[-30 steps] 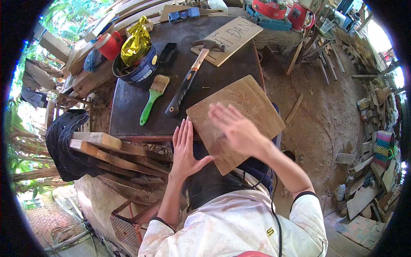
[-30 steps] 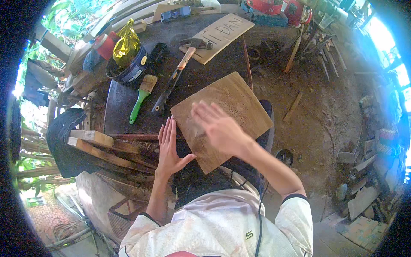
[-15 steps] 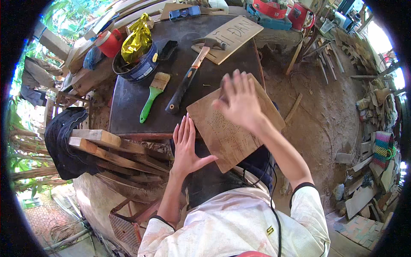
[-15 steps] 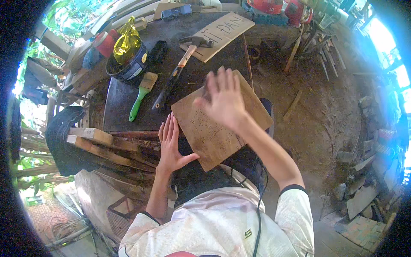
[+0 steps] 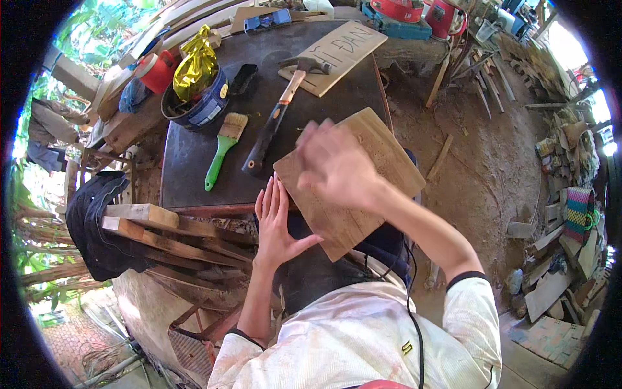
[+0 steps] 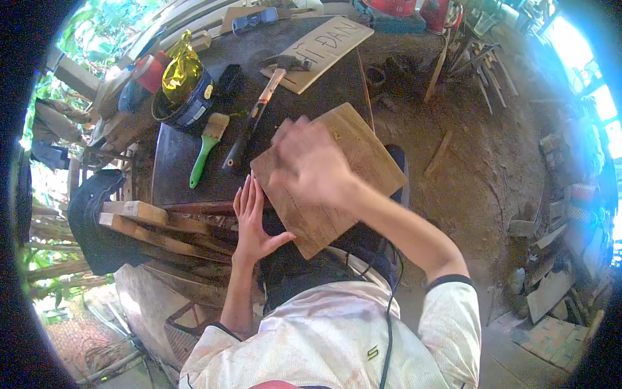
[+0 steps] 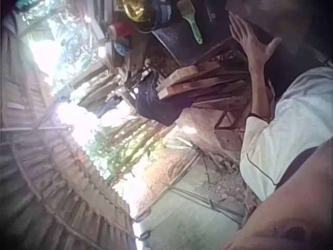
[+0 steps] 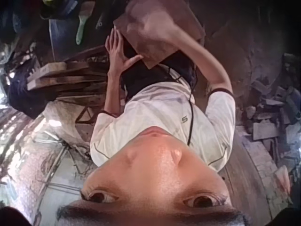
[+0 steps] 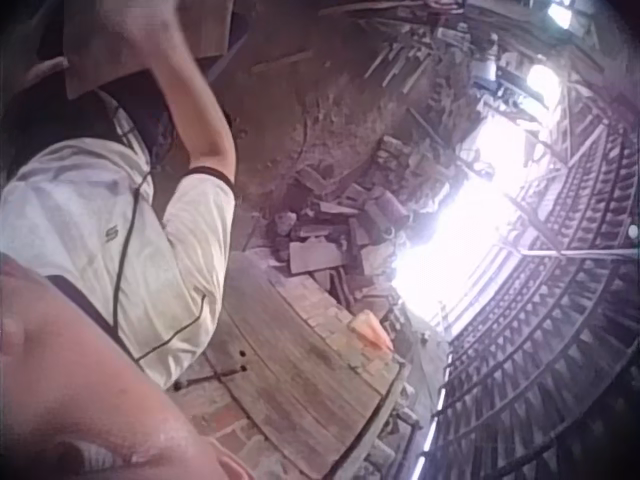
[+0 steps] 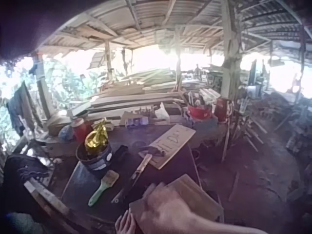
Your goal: The person sands a wooden board with sandpaper, cleans it with a brush, drives nails into the board using a hammer, and sands the surface again with sandpaper.
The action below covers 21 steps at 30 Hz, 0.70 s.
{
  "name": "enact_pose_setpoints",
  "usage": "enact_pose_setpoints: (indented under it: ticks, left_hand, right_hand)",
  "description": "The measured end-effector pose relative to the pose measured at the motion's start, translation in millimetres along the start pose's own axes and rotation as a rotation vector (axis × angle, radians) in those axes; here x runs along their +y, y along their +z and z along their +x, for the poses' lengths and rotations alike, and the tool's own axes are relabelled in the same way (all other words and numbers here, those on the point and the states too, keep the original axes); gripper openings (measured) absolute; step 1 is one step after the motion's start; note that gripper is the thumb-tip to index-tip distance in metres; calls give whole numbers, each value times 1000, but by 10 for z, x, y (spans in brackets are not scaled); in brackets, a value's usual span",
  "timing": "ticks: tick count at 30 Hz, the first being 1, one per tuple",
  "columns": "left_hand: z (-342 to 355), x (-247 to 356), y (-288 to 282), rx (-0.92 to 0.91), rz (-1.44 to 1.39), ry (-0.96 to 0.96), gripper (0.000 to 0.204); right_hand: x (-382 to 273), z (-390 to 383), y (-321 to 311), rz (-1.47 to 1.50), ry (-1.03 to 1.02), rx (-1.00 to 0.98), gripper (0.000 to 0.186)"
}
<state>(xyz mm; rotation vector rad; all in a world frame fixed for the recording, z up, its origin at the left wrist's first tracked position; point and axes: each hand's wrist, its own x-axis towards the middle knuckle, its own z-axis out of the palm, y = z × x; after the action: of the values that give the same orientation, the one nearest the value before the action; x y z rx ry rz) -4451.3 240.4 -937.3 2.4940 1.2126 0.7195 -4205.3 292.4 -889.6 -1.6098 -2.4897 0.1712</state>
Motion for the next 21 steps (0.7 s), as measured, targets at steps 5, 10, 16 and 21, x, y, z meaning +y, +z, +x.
enact_pose_setpoints:
  ticks: [5, 10, 16, 21]
  left_hand:
    - [5, -6, 13, 7, 6, -6, 143]
    - [60, 36, -8, -9, -8, -5, 144]
    - [39, -9, 22, 6, -10, 4, 144]
    - [40, 13, -24, -1, 7, 1, 145]
  right_hand:
    - [-178, 28, 45, -273, 278, 3, 104]
    - [74, -103, 152, 48, -95, 48, 102]
    - [-386, -338, 155, -67, 1, 257, 97]
    - [286, -42, 1, -2, 261, 162, 99]
